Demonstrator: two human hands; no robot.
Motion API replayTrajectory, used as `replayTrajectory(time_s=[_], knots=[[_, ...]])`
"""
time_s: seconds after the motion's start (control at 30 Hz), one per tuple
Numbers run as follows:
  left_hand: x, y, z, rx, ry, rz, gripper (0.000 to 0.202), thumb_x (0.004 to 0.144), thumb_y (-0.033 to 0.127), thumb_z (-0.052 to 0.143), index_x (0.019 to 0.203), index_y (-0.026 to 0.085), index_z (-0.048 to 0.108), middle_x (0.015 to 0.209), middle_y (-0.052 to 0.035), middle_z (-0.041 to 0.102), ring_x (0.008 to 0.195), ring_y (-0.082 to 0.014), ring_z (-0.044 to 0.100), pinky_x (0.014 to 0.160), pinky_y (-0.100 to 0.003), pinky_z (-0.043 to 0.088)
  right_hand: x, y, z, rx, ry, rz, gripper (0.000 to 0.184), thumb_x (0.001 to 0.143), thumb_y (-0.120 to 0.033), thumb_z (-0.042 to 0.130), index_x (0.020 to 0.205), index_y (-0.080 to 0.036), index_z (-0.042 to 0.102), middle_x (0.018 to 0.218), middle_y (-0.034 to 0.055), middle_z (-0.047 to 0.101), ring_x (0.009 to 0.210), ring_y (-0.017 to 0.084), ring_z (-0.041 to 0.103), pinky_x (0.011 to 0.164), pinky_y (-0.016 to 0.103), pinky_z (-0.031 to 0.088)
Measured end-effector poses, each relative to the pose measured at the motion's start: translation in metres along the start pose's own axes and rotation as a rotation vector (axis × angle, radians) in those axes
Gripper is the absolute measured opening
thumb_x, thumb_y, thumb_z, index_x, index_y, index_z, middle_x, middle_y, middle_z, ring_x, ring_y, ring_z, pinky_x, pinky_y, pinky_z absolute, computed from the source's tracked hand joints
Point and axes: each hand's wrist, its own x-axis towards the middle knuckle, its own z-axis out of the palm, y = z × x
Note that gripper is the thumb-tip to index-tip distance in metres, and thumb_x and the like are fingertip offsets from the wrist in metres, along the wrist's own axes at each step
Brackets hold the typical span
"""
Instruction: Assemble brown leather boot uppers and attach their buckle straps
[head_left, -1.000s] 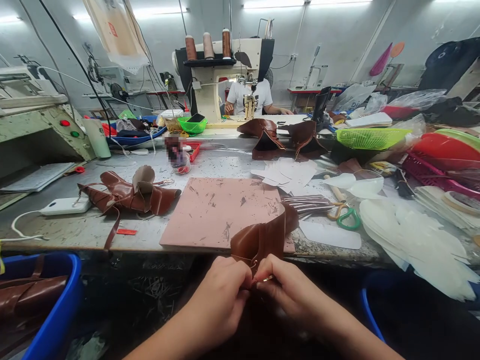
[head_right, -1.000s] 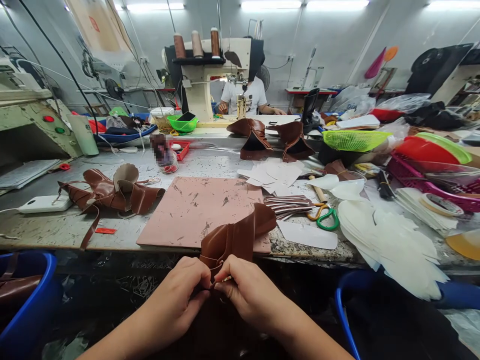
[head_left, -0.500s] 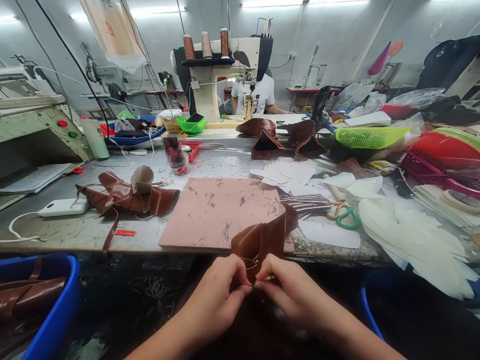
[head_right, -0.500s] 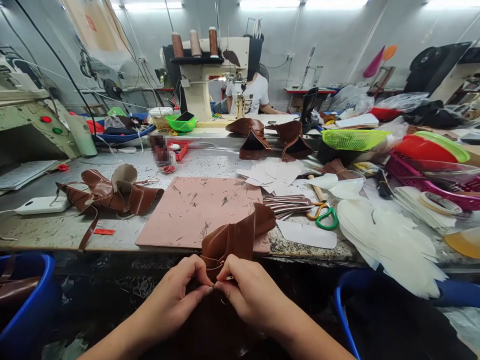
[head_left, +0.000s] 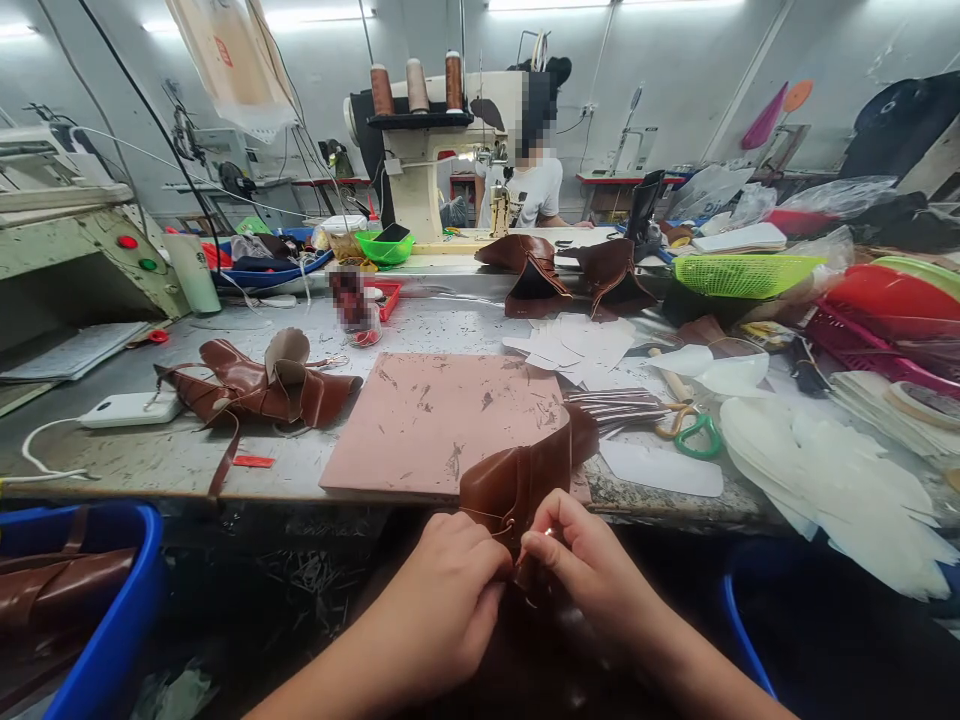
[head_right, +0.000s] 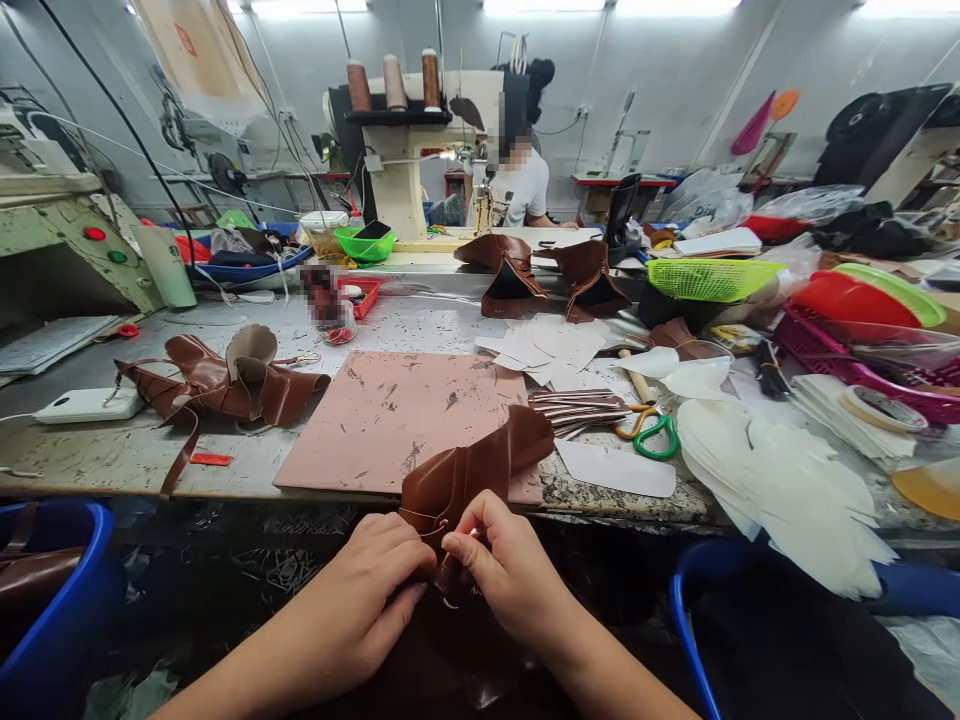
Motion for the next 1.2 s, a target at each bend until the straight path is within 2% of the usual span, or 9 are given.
replayTrajectory(time_s=[0.07,0.17,0.27,0.43,0.53,0.73,0.9,1.1,1.2], knots=[[-0.0008,-0.0003,-0.0010,-0.017,-0.039,-0.018,0.017,0.078,0.005,0.045,0.081,0.018,0.054,0.087,-0.0021,0.057,0.085,-0.0172,0.048,0.081,-0.033,0.037,0.0014,-0.0015,-0.0025,0.030,-0.015,0.032,0.023,0.073,-0.033,0.064,0.076,-0.019,0.046,0.057,-0.0041,0.059,0.051,0.010,0.054,0.049,0.020,0.041],[-0.0023,-0.0027,-0.0004,-0.074,-0.040,-0.074,0.017,0.080,0.005,0.044,0.083,0.019,0.054,0.089,-0.0015,0.057,0.087,-0.0170,0.047,0.081,-0.033,0.036,0.0034,-0.0049,-0.0066,0.087,-0.097,0.132,0.028,0.061,-0.021,0.070,0.083,-0.018,0.053,0.061,-0.0045,0.060,0.055,0.010,0.055,0.054,0.021,0.042],[-0.0029,-0.0055,0.0004,-0.146,-0.037,-0.113,0.016,0.081,0.008,0.044,0.084,0.021,0.054,0.090,-0.0004,0.056,0.088,-0.0172,0.045,0.081,-0.032,0.035,0.0035,-0.0074,-0.0071,0.023,-0.090,0.163,0.017,0.062,-0.022,0.067,0.069,-0.017,0.053,0.061,-0.0018,0.061,0.057,0.012,0.056,0.054,0.022,0.042],[-0.0005,-0.0049,-0.0012,-0.221,-0.073,-0.121,0.003,0.081,0.018,0.051,0.079,0.020,0.053,0.085,0.0003,0.052,0.087,-0.0170,0.044,0.081,-0.032,0.034,0.0007,-0.0072,-0.0038,-0.223,-0.054,0.009,0.012,0.070,-0.022,0.060,0.065,-0.017,0.050,0.063,-0.0008,0.059,0.060,0.013,0.052,0.054,0.022,0.039],[0.0018,-0.0026,-0.0016,-0.190,-0.081,-0.108,0.010,0.082,0.027,0.055,0.076,0.019,0.052,0.081,0.0008,0.053,0.084,-0.0169,0.043,0.080,-0.033,0.032,-0.0005,-0.0066,-0.0020,-0.396,-0.032,-0.089,0.014,0.074,-0.025,0.059,0.065,-0.018,0.050,0.062,-0.0021,0.056,0.057,0.011,0.047,0.052,0.021,0.034],[0.0040,-0.0024,-0.0013,-0.139,-0.096,-0.051,0.007,0.081,0.022,0.057,0.075,0.019,0.053,0.077,0.0029,0.055,0.083,-0.0151,0.044,0.081,-0.033,0.029,-0.0013,-0.0069,-0.0018,-0.543,-0.002,-0.164,0.018,0.079,-0.028,0.057,0.066,-0.018,0.049,0.062,-0.0029,0.056,0.054,0.010,0.047,0.051,0.020,0.034],[0.0048,-0.0038,0.0042,-0.133,-0.064,-0.056,0.021,0.087,0.034,0.050,0.073,0.019,0.054,0.074,0.0027,0.056,0.080,-0.0156,0.043,0.079,-0.034,0.027,0.0003,-0.0040,-0.0082,-0.449,-0.038,-0.216,0.019,0.075,-0.030,0.063,0.064,-0.018,0.052,0.058,-0.0032,0.058,0.053,0.010,0.050,0.050,0.019,0.036],[0.0059,-0.0027,0.0045,-0.125,-0.068,-0.053,0.009,0.084,0.022,0.054,0.077,0.021,0.059,0.076,0.0033,0.060,0.082,-0.0158,0.043,0.078,-0.033,0.027,0.0012,-0.0037,-0.0070,-0.325,0.056,-0.198,0.019,0.073,-0.030,0.065,0.063,-0.017,0.056,0.057,-0.0004,0.061,0.052,0.011,0.054,0.048,0.019,0.039],[0.0048,-0.0054,0.0033,-0.126,-0.081,-0.044,0.010,0.085,0.024,0.054,0.076,0.021,0.059,0.075,0.0036,0.059,0.082,-0.0159,0.043,0.079,-0.034,0.027,0.0039,-0.0034,-0.0055,-0.201,0.071,-0.098,0.021,0.071,-0.032,0.066,0.062,-0.017,0.054,0.055,-0.0002,0.059,0.051,0.012,0.054,0.048,0.020,0.041]])
